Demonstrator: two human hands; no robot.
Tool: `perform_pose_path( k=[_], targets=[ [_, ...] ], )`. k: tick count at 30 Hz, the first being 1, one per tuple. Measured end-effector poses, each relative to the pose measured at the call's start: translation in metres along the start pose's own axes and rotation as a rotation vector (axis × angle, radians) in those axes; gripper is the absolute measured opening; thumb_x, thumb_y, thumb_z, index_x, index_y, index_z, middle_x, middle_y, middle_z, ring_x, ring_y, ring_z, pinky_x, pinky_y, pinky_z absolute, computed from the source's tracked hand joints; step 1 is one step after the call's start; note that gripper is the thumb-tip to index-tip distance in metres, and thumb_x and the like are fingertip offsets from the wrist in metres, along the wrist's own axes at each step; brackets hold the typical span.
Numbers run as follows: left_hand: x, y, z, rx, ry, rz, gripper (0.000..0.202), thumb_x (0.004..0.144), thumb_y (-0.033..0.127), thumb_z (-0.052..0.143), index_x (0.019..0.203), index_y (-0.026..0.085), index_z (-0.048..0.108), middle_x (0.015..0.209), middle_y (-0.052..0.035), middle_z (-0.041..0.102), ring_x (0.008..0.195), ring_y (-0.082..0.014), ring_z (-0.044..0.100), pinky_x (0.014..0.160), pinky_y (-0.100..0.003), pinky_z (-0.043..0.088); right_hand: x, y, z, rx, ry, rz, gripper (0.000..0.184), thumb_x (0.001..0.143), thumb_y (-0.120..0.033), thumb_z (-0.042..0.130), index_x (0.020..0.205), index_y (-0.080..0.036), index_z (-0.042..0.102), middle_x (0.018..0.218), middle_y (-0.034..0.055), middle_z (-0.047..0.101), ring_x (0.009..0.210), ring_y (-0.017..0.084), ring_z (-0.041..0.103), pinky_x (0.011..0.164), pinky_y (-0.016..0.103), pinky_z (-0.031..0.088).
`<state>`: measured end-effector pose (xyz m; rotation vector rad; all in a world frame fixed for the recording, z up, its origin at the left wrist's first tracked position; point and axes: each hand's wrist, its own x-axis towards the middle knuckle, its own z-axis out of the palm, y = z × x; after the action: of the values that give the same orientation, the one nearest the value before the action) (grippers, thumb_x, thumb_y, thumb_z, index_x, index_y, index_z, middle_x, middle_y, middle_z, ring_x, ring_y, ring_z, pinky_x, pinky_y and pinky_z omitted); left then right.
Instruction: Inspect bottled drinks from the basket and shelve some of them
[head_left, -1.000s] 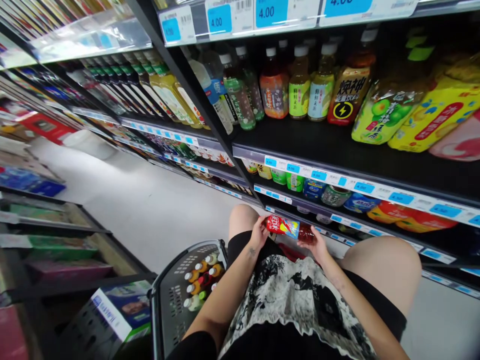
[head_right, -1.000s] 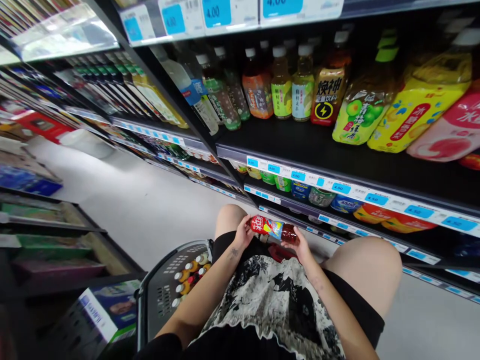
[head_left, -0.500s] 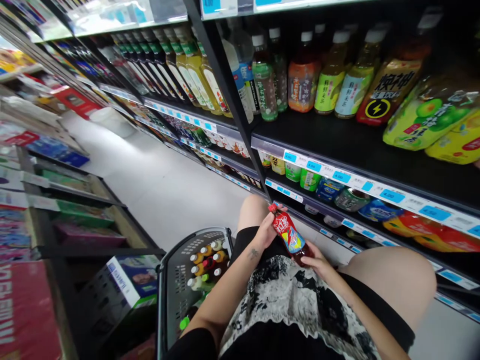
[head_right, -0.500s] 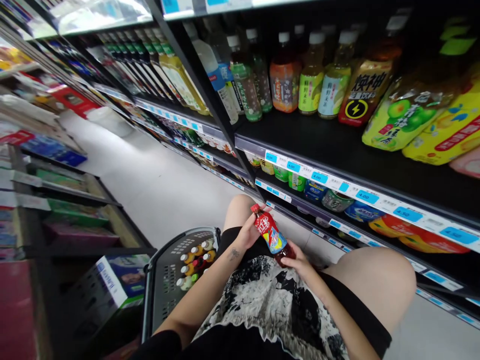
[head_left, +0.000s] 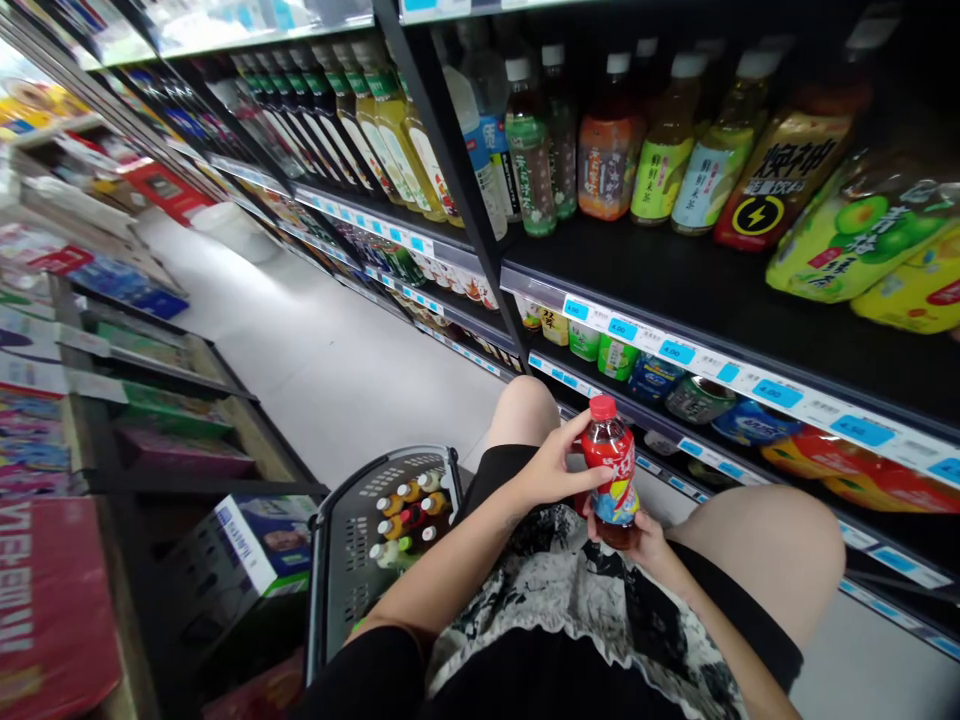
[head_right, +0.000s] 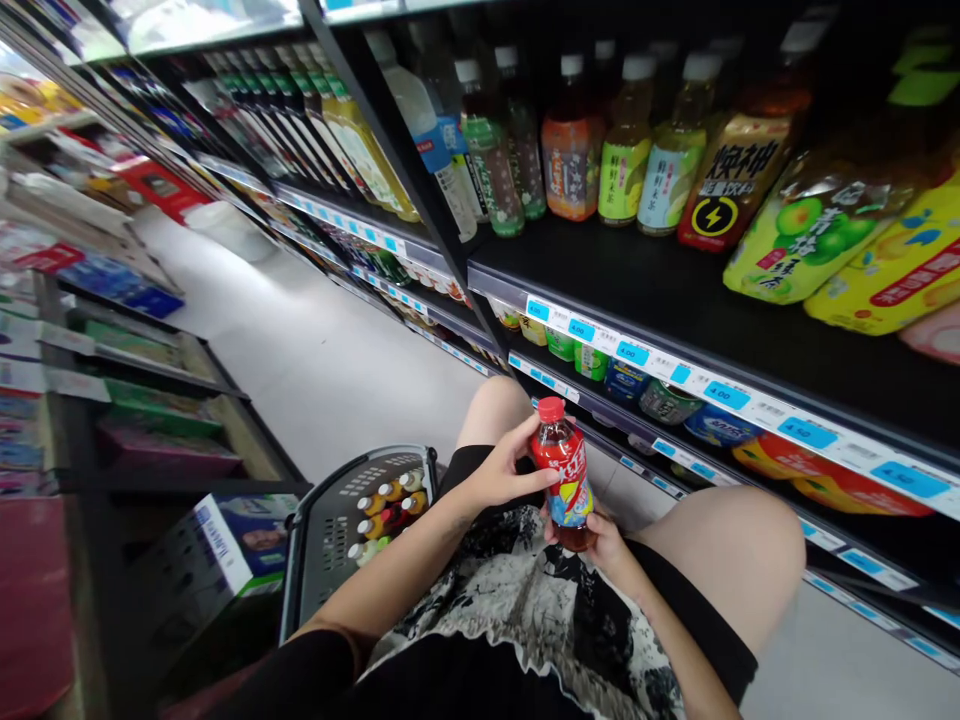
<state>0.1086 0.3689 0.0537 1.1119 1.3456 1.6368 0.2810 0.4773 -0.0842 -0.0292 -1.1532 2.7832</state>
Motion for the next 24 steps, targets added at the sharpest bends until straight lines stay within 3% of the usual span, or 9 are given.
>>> perform_pose_path(
  k=[4, 9, 16, 18, 21, 24],
  targets=[
    [0.011, 0.012, 0.015, 0.140, -0.009, 0.122, 0.078, 0.081, 0.037, 0.086, 0.148, 0.017, 0.053, 0.132, -0.0136, 0.066, 0.115, -0.0272, 0.067, 0.099, -0.036, 0.058, -0.005, -0.005, 0.005, 0.097, -0.102, -0.029, 0.063, 0.076, -0.071, 0.075, 0.107, -0.017, 0.078, 0.090, 0.0096, 0.072, 0.067, 0.020, 0.066, 0.056, 0.027, 0.052],
    [0.022, 0.021, 0.029, 0.243, -0.016, 0.243, 0.078, 0.075, 0.041, 0.092, 0.143, 0.019, 0.059, 0.127, -0.0119, 0.066, 0.114, -0.0267, 0.064, 0.103, -0.038, 0.053, -0.011, -0.011, 0.005, 0.149, -0.104, -0.042, 0.065, 0.072, -0.074, 0.077, 0.104, -0.018, 0.080, 0.081, 0.0086, 0.071, 0.062, 0.021, 0.065, 0.051, 0.027, 0.049],
    [0.029, 0.020, 0.037, 0.245, -0.019, 0.232, 0.082, 0.070, 0.044, 0.095, 0.140, 0.021, 0.060, 0.122, -0.0096, 0.064, 0.109, -0.0252, 0.060, 0.097, -0.036, 0.052, -0.014, -0.013, 0.009, 0.204, -0.129, -0.058, 0.063, 0.072, -0.075, 0.076, 0.101, -0.020, 0.080, 0.077, 0.0072, 0.072, 0.058, 0.020, 0.064, 0.052, 0.028, 0.050],
    [0.028, 0.019, 0.039, 0.177, -0.022, 0.209, 0.079, 0.073, 0.047, 0.092, 0.140, 0.021, 0.059, 0.123, -0.0104, 0.063, 0.111, -0.0264, 0.060, 0.101, -0.038, 0.050, -0.015, -0.011, 0.010, 0.208, -0.145, -0.065, 0.062, 0.073, -0.076, 0.074, 0.099, -0.020, 0.080, 0.075, 0.0068, 0.071, 0.058, 0.021, 0.063, 0.054, 0.029, 0.051],
    [0.025, 0.019, 0.042, -0.098, -0.120, 0.099, 0.069, 0.088, 0.054, 0.075, 0.144, 0.020, 0.053, 0.135, -0.0154, 0.060, 0.118, -0.0307, 0.062, 0.103, -0.042, 0.052, -0.018, -0.006, 0.009, 0.180, -0.089, -0.073, 0.072, 0.074, -0.083, 0.063, 0.104, -0.019, 0.076, 0.076, 0.0088, 0.072, 0.059, 0.022, 0.064, 0.054, 0.029, 0.050],
    [0.022, 0.021, 0.046, -0.331, -0.172, 0.041, 0.067, 0.090, 0.053, 0.071, 0.144, 0.021, 0.048, 0.143, -0.0197, 0.057, 0.122, -0.0356, 0.062, 0.096, -0.044, 0.056, -0.022, -0.002, 0.002, 0.194, -0.184, 0.068, 0.083, 0.072, -0.093, 0.049, 0.098, -0.018, 0.072, 0.069, 0.0098, 0.070, 0.054, 0.021, 0.063, 0.045, 0.024, 0.043]
  ],
)
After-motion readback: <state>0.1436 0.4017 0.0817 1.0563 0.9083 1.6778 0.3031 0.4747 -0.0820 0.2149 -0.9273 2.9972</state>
